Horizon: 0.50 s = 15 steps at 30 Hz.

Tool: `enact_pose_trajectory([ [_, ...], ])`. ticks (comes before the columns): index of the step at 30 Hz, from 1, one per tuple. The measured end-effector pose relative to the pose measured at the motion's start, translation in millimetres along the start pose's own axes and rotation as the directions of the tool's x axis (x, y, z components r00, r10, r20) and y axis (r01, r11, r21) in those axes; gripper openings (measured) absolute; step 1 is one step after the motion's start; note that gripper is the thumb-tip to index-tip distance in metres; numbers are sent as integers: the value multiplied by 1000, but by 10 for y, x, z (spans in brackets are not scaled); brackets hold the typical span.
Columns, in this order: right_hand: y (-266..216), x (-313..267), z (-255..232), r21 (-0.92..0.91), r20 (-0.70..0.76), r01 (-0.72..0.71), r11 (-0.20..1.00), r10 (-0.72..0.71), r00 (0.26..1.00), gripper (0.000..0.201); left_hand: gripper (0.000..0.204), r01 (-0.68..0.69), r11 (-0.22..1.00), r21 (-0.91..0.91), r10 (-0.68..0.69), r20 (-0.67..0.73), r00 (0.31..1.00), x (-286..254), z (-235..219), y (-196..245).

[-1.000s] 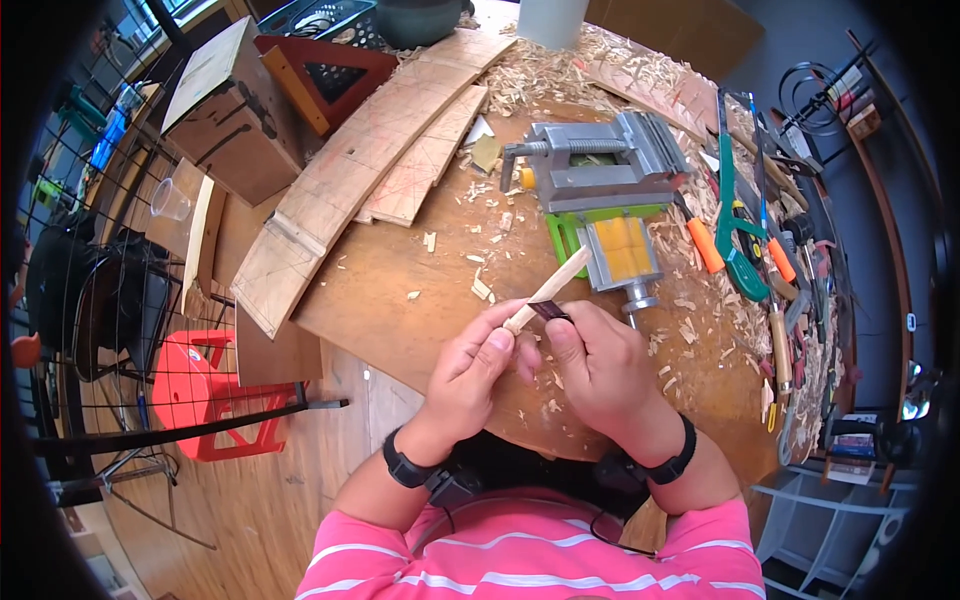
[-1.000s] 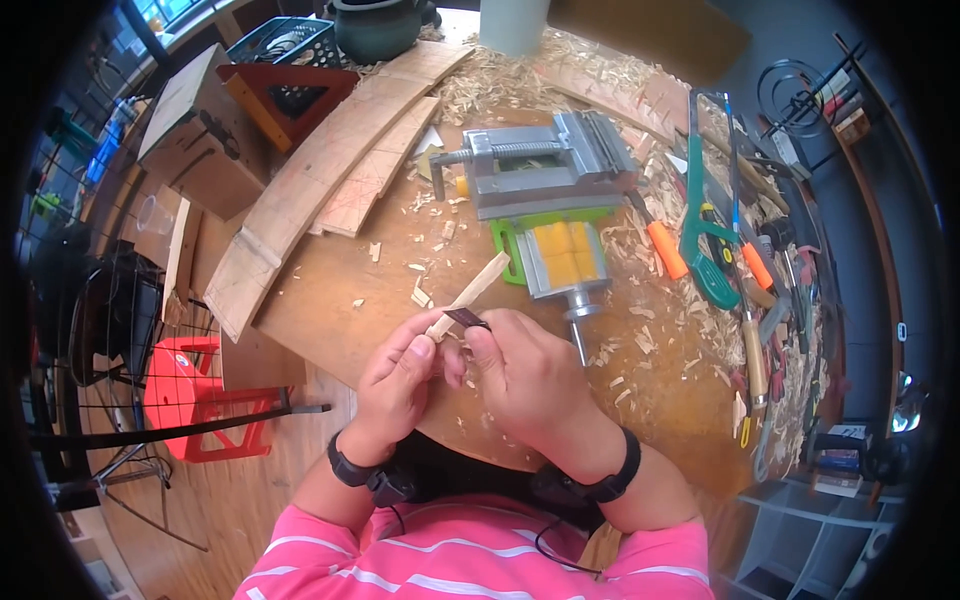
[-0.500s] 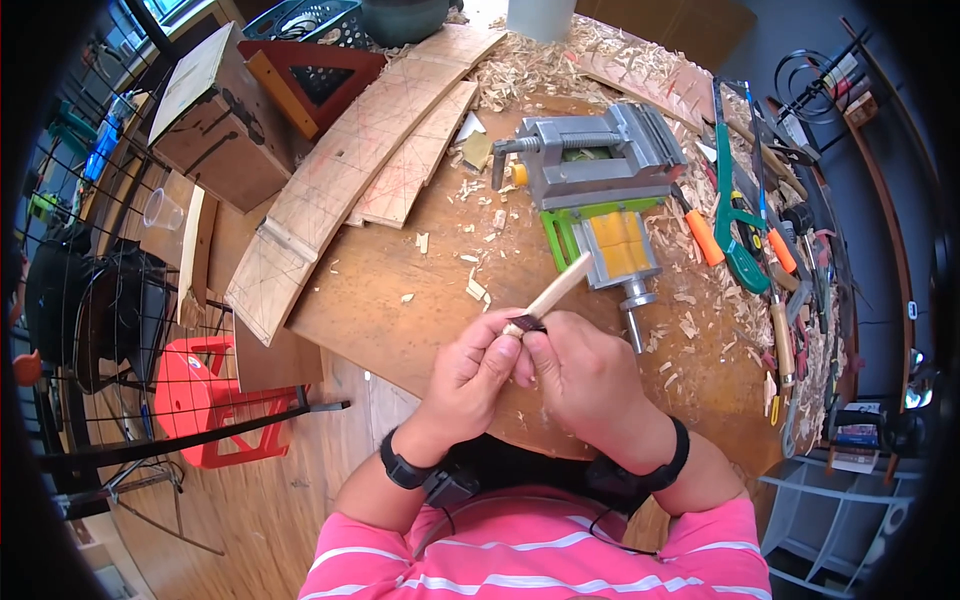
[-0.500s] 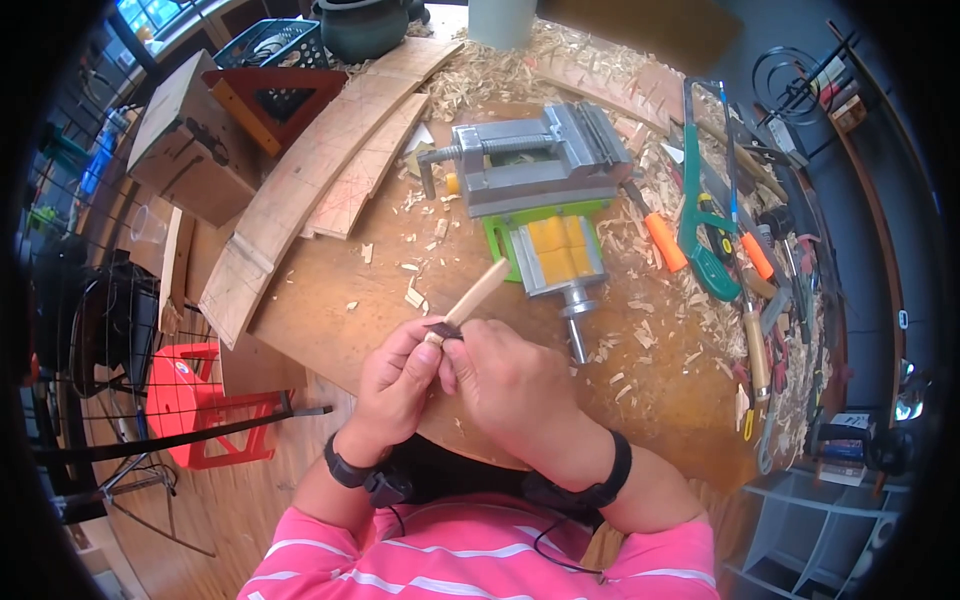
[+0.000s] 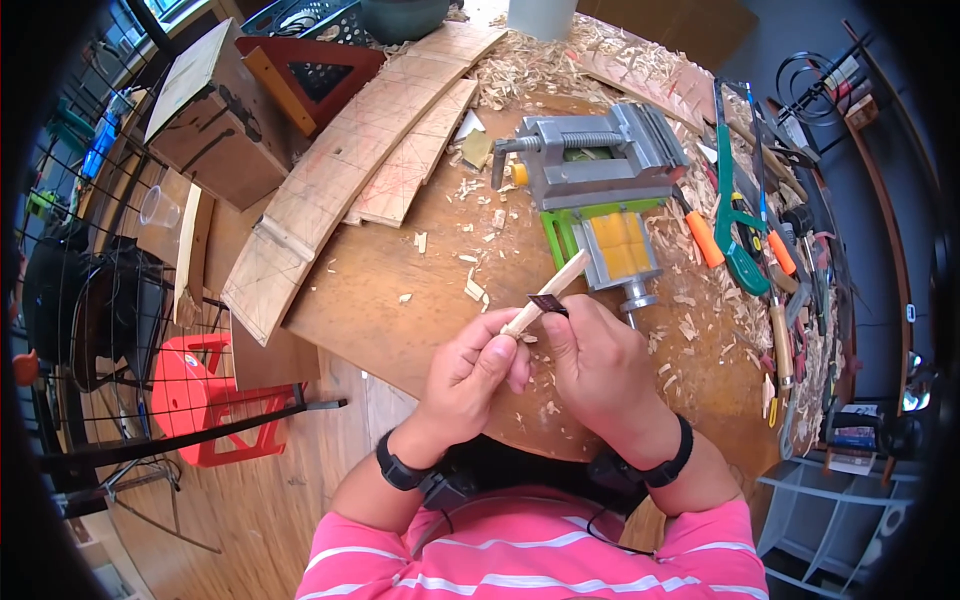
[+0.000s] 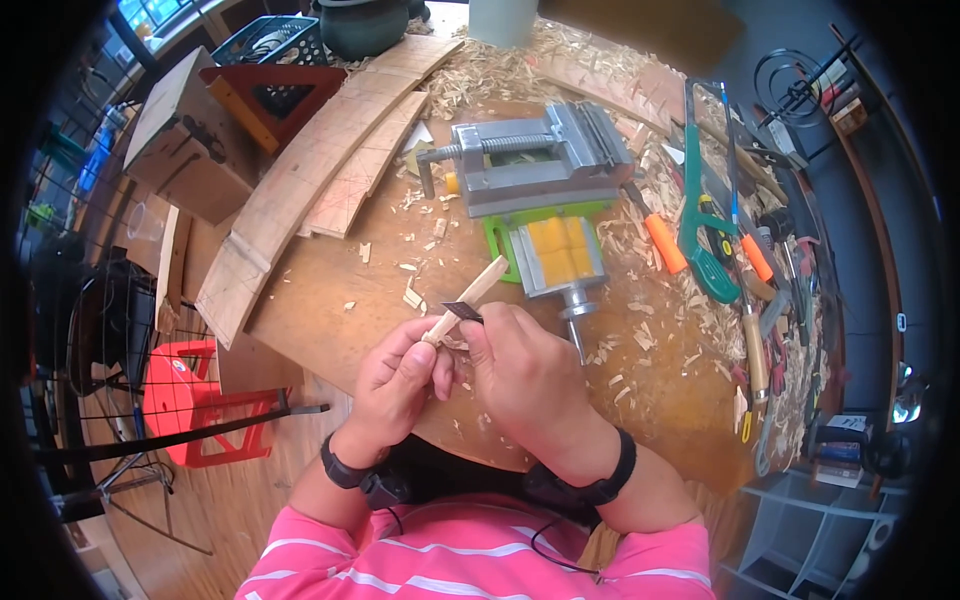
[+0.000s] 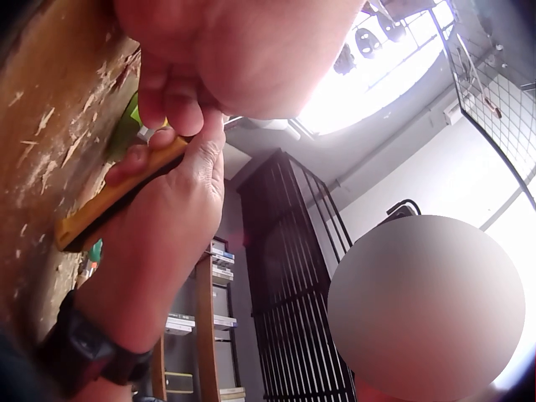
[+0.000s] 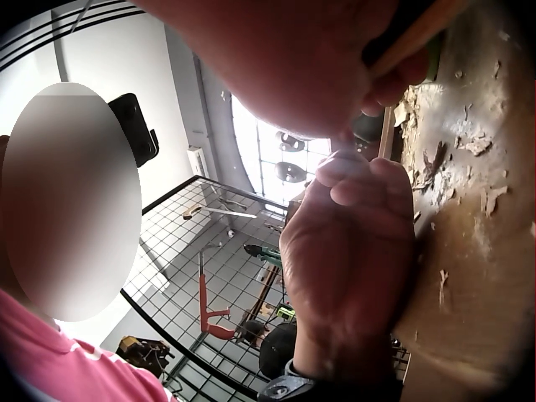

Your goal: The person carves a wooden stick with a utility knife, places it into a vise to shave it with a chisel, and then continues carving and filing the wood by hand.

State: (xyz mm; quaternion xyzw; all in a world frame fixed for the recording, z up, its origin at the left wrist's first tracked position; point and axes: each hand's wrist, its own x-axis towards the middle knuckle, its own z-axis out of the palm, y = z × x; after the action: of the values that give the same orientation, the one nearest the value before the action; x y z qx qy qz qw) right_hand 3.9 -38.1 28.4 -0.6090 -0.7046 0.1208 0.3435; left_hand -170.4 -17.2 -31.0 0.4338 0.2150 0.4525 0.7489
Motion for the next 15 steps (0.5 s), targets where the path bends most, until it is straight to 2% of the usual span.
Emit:
enact_pose_trajectory([
  [15, -47, 26, 93, -11, 105, -47, 999, 48, 993, 24, 39, 7, 999, -40, -10, -70, 997, -17, 17, 20],
])
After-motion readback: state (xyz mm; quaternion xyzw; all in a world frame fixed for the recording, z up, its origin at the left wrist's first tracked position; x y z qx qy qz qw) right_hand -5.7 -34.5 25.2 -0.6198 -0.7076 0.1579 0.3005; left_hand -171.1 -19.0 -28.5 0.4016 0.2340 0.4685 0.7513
